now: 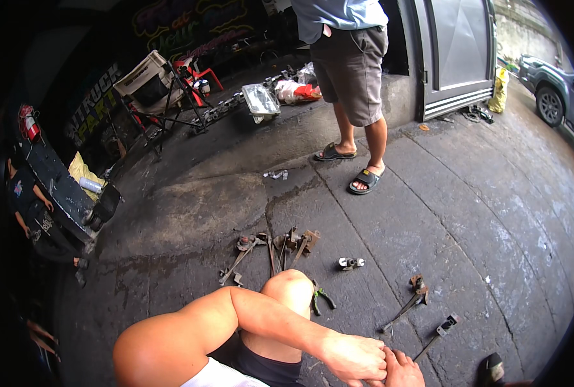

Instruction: The person manipulates several rusted mechanical linkage rods and plates on the ground, using pliers to pull or straighten a thin metal rod while several other people stand and sit nearby in a workshop environment.

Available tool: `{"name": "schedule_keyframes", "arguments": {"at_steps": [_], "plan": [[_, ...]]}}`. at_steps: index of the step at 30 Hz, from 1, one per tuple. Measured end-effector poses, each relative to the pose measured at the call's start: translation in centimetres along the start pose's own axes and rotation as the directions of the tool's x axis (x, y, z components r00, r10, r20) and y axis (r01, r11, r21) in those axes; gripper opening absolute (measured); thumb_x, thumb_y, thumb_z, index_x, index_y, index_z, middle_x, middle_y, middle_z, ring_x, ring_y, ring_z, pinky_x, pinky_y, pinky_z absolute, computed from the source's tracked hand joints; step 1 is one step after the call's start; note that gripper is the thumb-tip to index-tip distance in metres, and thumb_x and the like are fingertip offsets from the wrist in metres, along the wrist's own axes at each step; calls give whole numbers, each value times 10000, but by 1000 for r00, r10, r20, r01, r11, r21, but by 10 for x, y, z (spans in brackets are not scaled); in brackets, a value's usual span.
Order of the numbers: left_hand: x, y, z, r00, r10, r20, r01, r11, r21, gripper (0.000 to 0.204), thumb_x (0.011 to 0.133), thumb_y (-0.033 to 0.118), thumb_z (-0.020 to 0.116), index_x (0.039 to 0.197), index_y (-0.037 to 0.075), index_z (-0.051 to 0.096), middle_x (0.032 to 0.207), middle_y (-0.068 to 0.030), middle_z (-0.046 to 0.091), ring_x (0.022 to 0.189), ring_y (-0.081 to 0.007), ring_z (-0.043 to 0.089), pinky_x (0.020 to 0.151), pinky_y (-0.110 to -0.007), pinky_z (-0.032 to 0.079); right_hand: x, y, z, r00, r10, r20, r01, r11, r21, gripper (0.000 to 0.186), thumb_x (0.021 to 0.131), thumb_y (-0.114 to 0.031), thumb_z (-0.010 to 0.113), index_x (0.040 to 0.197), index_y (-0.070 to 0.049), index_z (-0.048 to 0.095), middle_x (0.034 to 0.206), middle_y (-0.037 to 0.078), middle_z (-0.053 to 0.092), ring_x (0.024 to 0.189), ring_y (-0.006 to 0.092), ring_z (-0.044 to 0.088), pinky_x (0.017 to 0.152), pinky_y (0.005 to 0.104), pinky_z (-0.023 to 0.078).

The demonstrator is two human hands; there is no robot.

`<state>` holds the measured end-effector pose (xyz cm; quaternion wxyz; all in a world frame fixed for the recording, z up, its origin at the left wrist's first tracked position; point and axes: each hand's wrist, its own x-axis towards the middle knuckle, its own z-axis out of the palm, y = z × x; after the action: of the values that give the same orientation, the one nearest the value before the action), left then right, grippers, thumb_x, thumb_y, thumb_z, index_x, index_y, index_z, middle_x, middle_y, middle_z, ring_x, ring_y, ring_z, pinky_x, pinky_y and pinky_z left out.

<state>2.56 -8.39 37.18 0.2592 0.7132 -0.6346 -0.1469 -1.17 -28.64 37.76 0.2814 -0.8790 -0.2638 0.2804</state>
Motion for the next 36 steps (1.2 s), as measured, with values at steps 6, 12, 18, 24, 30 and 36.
{"name": "schedule_keyframes", "arguments": {"at_steps": [6, 12, 18, 24, 30, 36], "plan": [[0, 0, 4, 1000, 0, -13, -1, 999, -32, 435, 842, 439, 708, 936, 21, 633, 848, -179, 685, 830, -384, 668, 726, -479, 538, -2, 0, 1, 1000, -1, 11, 1, 1000, -3, 840, 836, -347, 732, 1489, 17, 350, 1311, 295, 554, 1169, 455, 562, 987, 507, 465], [3, 7, -9, 993, -82, 85, 85, 996, -29, 422, 833, 429, 720, 963, 33, 652, 879, -175, 696, 835, -378, 672, 728, -478, 539, -2, 3, 1, 1000, -1, 1, 1, 999, -44, 831, 833, -332, 732, 1487, 15, 354, 1314, 293, 553, 1166, 453, 563, 985, 503, 468], [5, 2, -4, 993, -82, 85, 88, 994, -68, 415, 826, 411, 726, 979, 30, 661, 912, -169, 702, 851, -381, 671, 742, -480, 537, -2, -5, -5, 1000, 30, -6, -30, 997, -65, 822, 835, -330, 732, 1486, 8, 362, 1293, 283, 563, 1153, 446, 569, 979, 496, 470], [3, 0, -1, 996, -63, 65, 69, 992, -105, 411, 828, 405, 725, 988, 32, 662, 918, -170, 702, 871, -378, 670, 754, -482, 535, -2, -8, -6, 1000, 25, -18, -26, 997, -72, 831, 836, -354, 728, 1492, 0, 360, 1279, 263, 573, 1150, 439, 571, 974, 496, 471], [5, -1, -2, 995, -62, 74, 67, 995, -77, 420, 833, 409, 721, 995, 26, 658, 907, -183, 697, 853, -387, 669, 749, -486, 533, -2, -7, -6, 1000, 13, -21, -14, 998, -63, 834, 838, -367, 724, 1496, -7, 358, 1282, 259, 573, 1144, 434, 573, 973, 491, 473], [9, 0, 1, 986, -138, 95, 145, 987, -70, 287, 764, 282, 723, 852, 28, 623, 813, -123, 662, 838, -334, 652, 770, -463, 472, -4, 0, -2, 999, 11, -30, -13, 997, -70, 826, 837, -352, 728, 1493, -7, 362, 1285, 262, 571, 1144, 434, 574, 974, 488, 474]]}}
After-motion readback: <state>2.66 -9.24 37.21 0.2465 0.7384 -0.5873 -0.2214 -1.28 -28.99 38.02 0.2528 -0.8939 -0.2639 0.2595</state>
